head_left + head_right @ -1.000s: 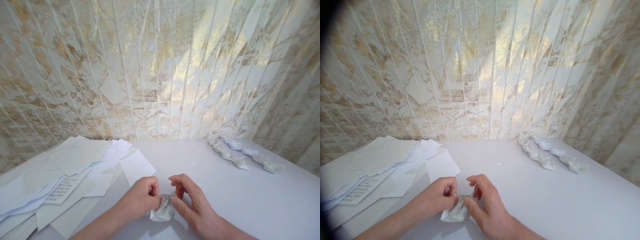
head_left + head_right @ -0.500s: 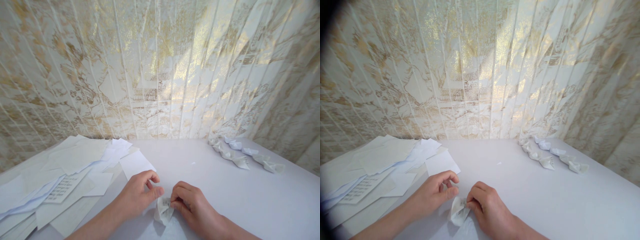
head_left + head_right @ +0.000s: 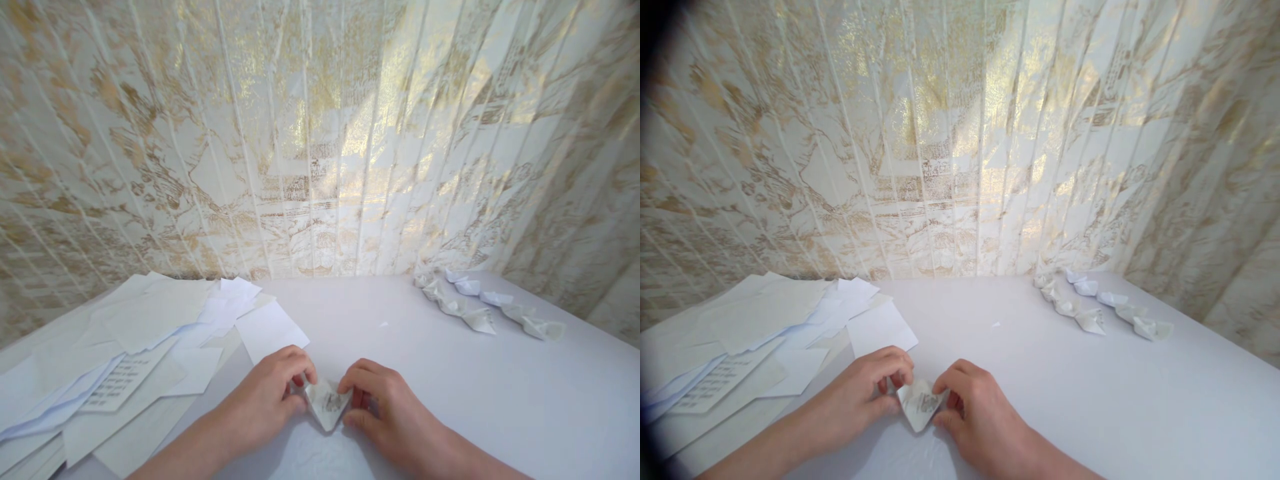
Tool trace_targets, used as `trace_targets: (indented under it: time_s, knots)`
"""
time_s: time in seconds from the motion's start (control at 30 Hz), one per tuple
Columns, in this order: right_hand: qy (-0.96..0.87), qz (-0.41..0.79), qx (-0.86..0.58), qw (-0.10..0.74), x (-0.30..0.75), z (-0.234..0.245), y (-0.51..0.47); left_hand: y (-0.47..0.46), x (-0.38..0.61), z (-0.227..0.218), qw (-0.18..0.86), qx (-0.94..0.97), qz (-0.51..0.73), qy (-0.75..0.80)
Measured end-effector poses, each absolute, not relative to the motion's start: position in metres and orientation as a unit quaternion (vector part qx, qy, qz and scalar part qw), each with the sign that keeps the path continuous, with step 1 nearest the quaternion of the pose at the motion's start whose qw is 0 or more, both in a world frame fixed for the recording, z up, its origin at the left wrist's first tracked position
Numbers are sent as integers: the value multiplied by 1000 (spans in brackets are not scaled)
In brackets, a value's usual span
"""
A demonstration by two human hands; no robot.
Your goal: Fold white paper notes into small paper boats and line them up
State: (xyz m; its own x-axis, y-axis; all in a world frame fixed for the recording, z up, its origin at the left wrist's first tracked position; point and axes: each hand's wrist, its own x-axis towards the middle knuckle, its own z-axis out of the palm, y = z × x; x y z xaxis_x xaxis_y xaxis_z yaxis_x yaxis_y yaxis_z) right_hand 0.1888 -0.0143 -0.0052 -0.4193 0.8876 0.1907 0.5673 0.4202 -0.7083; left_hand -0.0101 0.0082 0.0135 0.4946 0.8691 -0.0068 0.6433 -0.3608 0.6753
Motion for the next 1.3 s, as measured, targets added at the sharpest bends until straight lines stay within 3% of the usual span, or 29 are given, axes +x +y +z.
trace_targets:
  time_s: [0.13,0.33,0.63,0.83,1.3]
  knots:
    - [-834,222,-434,257,189,-6,-16,7,-12,11,271,830,191,448]
    - [-847,190,-443,226,189,-5,-18,0,-7,18,305,837,164,424]
    - [-864,190,-390,256,189,-10,-16,7,-3,13,332,782,198,489]
    - [-892,142,-330,275,186,-9,-18,15,0,8,332,771,154,521]
    - [-890,162,-340,256,185,-8,-18,10,4,8,232,825,125,499]
